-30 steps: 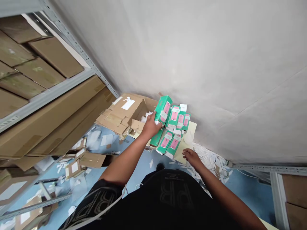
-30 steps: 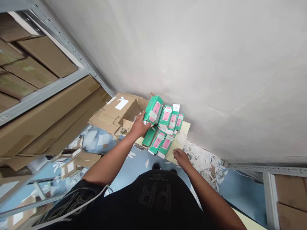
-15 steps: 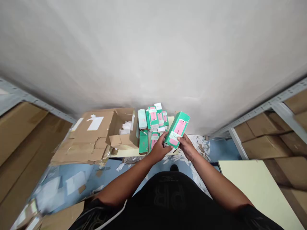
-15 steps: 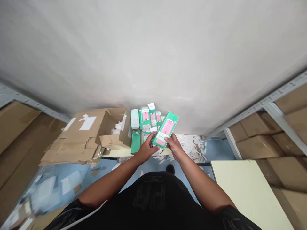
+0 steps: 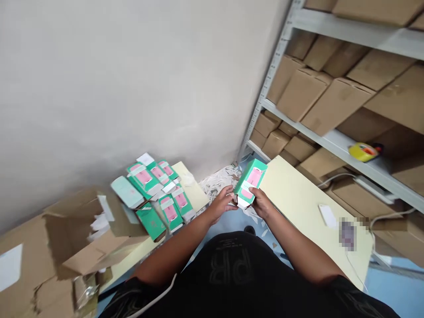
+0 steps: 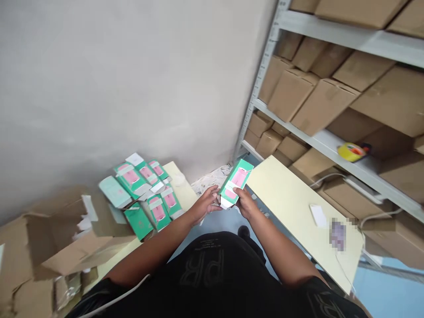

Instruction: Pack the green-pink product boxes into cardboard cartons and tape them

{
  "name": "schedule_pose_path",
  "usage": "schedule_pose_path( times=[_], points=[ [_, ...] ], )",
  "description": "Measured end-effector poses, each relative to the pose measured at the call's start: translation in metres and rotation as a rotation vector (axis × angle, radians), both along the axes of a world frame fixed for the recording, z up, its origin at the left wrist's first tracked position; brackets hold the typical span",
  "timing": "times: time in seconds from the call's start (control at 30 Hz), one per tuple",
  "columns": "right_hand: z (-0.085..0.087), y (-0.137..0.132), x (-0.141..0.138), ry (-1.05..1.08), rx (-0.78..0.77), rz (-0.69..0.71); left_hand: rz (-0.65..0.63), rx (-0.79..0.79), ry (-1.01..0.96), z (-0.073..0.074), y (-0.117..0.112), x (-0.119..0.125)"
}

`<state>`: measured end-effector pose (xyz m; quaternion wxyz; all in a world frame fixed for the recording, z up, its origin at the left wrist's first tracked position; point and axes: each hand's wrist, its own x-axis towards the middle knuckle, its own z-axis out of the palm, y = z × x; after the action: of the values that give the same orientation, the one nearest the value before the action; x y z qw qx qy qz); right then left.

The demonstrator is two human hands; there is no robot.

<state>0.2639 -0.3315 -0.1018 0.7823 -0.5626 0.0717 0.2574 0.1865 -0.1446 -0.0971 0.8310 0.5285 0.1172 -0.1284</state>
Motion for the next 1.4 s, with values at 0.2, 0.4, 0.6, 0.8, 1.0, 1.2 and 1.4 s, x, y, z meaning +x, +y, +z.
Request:
schedule_pose_path(
  times=[0.2, 0.4, 0.6, 0.8, 1.0, 1.2, 1.4],
  points=[
    [-0.037, -0.108, 0.025, -0.091, -0.215, -0.282, -0.181, 0.301, 0.133, -0.018, -0.044, 0.053],
    [-0.101, -0.227, 0.073, -0.138, -0.817, -0.357, -0.352, 0.479, 0.132, -0.034, -0.114, 0.104],
    [-0.148, -0.291, 0.125, -0.208, -0.996, -0.145, -0.419, 0.68, 0.108, -0.039, -0.186, 0.148],
    [-0.181, -0.296, 0.151, -0.308, -0.937, 0.033, -0.445, 0.915, 0.066, -0.046, -0.233, 0.189],
    [-0.192, -0.285, 0.157, -0.567, -0.97, 0.048, -0.458, 1.055, -0.139, -0.05, -0.27, 0.251],
    [-0.163, -0.278, 0.149, -0.391, -0.982, 0.007, -0.685, 1.209, -0.297, -0.045, -0.293, 0.289],
    [-0.105, -0.257, 0.129, -0.23, -0.752, -0.261, -0.803, 1.156, -0.409, -0.042, -0.285, 0.308]
  ],
)
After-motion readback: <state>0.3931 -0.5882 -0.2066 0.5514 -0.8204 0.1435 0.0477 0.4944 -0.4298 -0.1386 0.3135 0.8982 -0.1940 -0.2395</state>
